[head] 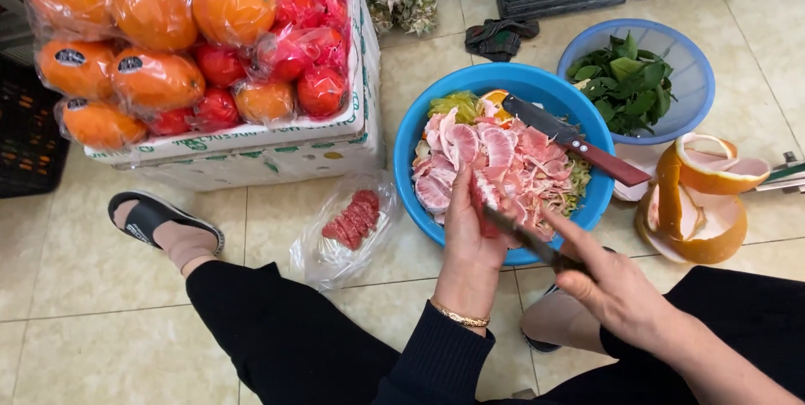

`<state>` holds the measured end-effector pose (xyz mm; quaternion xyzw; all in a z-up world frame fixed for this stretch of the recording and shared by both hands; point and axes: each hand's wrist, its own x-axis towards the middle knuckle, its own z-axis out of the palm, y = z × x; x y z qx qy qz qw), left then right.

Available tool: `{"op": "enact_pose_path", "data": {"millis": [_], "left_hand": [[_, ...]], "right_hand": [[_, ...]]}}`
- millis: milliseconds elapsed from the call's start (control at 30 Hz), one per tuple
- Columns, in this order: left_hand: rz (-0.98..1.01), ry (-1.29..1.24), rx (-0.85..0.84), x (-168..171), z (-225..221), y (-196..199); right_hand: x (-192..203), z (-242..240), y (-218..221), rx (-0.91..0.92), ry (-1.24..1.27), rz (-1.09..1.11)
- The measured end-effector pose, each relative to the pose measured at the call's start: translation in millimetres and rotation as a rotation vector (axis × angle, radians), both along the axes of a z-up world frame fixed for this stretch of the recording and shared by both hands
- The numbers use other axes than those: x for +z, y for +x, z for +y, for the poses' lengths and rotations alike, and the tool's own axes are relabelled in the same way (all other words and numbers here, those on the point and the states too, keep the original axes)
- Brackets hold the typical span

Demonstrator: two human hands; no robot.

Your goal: A person sitting on the floor is peeling and segmenting a pomelo, placing the cleaned segments into a blue bowl.

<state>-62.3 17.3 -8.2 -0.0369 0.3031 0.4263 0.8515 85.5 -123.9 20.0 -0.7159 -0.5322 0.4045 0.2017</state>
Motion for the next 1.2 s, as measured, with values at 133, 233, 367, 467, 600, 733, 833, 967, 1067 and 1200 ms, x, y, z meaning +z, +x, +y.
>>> {"op": "enact_pose_path", "data": {"millis": [133,233,367,467,600,733,833,967,1067,1200], "left_hand": [[-0.034,0.084,0.067,9.7,-3.1,-1.1],[0.067,0.059,0.118,10.1,-4.4,-1.5],[0.111,0.134,0.155,12.7,-5.8,0.9],[0.122,0.135,0.170,11.8,-7.6,4.6],[0.155,0.122,0.208,18.2,-9.6,8.8],[0.136,0.150,0.228,21.1,-14.3,11.8],[0.178,0.165,0.224,17.6,-16.2,16.0],[0.179,0.164,0.185,19.0,-20.4,18.8],[0.205,0.151,0.146,25.4,-23.6,20.8],[0.285,0.168,0.116,27.6,-22.8,22.3]], "right_hand": [[5.4,-6.9,-3.7,0.082,-0.036,-0.158],[4.4,-8.2,-0.9,0.088,-0.018,-0.180],[7.2,-8.7,0.3,0.083,0.000,-0.180],[0.9,-13.5,2.9,0.088,0.049,-0.217],[-5.5,-17.1,1.5,0.078,0.169,-0.290],[-1.9,-14.2,-4.8,0.073,0.208,-0.358],[2.4,-9.1,-7.0,0.075,0.250,-0.375],[6.9,-1.4,-7.0,0.079,0.281,-0.375],[15.6,7.3,-9.9,0.120,0.390,-0.402],[24.1,15.9,-10.4,0.168,0.432,-0.417]]}}
